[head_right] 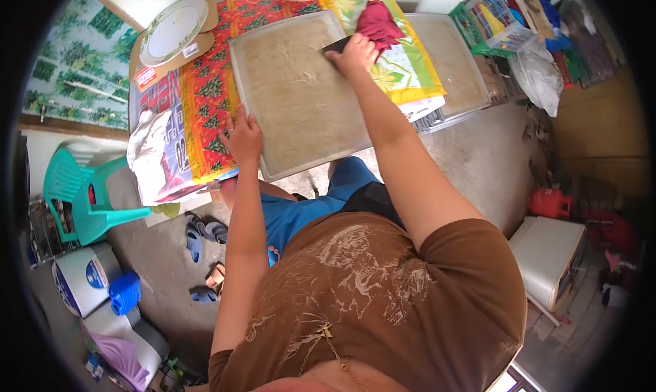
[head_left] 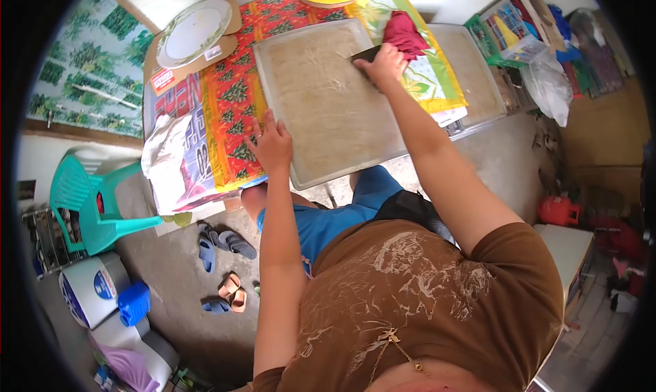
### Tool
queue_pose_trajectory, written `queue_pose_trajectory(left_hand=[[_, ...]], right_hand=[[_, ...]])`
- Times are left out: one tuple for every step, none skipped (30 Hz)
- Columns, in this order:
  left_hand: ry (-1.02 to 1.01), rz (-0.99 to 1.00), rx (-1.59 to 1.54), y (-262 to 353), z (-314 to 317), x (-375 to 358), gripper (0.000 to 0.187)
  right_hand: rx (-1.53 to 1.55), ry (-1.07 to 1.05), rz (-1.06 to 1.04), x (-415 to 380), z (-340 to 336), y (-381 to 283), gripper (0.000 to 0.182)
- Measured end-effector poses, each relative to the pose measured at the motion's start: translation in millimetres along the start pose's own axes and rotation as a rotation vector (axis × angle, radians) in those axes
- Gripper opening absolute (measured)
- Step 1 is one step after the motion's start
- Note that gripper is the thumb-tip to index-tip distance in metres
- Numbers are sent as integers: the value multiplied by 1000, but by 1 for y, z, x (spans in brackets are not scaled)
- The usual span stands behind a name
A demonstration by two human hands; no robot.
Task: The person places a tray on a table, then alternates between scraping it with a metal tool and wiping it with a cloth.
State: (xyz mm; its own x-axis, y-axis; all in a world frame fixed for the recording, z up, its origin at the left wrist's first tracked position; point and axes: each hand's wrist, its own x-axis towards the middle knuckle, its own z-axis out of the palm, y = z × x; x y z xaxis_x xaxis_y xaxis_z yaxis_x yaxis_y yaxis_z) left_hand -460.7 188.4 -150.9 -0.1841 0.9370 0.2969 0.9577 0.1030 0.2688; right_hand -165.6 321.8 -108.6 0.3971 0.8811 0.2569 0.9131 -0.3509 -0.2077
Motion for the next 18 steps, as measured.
queue_pose_trajectory(left_hand=[[-2, 1, 6, -1, 1, 0, 46], [-12, 1, 9, -2, 0, 0, 46], [-22, -2, 11, -2, 0, -1, 46], [-30, -4, 15, -1, -1, 0, 46], [-37, -2, 7, -1, -2, 0, 46], [-45, 0, 1, -1, -3, 0, 46], [-48, -2, -7, 0, -4, 0, 46], [-52, -5, -12, 1, -4, 1, 46], [-58, -12, -16, 1, -5, 0, 46], [-64, -20, -19, 2, -6, 1, 46], [-79, -28, -22, 3, -7, 1, 45], [-74, -23, -18, 3, -6, 1, 45], [-72, -18, -15, 2, -6, 1, 45], [-69, -14, -13, 3, -6, 0, 45], [-70, -11, -17, 2, -5, -1, 45], [-64, -13, -21, 1, -3, -1, 46], [-51, -19, -24, 0, -1, 1, 46], [-56, -20, -27, 2, -2, 3, 47]], right_hand=[[-13, -86, -12, -13, -8, -9, 90], [5, -154, -61, -28, -12, -18, 89], [27, -171, -140, -45, -14, -29, 88], [59, -193, -230, -62, -12, -35, 87], [156, -52, -337, -74, 4, -32, 87], [156, -80, -308, -72, 2, -30, 87], [158, -105, -284, -67, 0, -28, 86], [162, -130, -264, -60, -1, -27, 86], [123, -76, -233, -46, -1, -22, 86], [110, -40, -176, -28, 0, -16, 84], [95, -10, -117, -11, 1, -9, 82], [77, 14, -52, -4, -2, -4, 80], [72, 0, -21, -1, -3, -2, 78], [75, -28, -66, -10, -1, -4, 78], [80, -53, -116, -24, -2, -13, 78], [88, -73, -173, -37, -5, -23, 78], [110, -141, -281, -56, -9, -31, 79], [126, -133, -322, -60, -9, -34, 80]])
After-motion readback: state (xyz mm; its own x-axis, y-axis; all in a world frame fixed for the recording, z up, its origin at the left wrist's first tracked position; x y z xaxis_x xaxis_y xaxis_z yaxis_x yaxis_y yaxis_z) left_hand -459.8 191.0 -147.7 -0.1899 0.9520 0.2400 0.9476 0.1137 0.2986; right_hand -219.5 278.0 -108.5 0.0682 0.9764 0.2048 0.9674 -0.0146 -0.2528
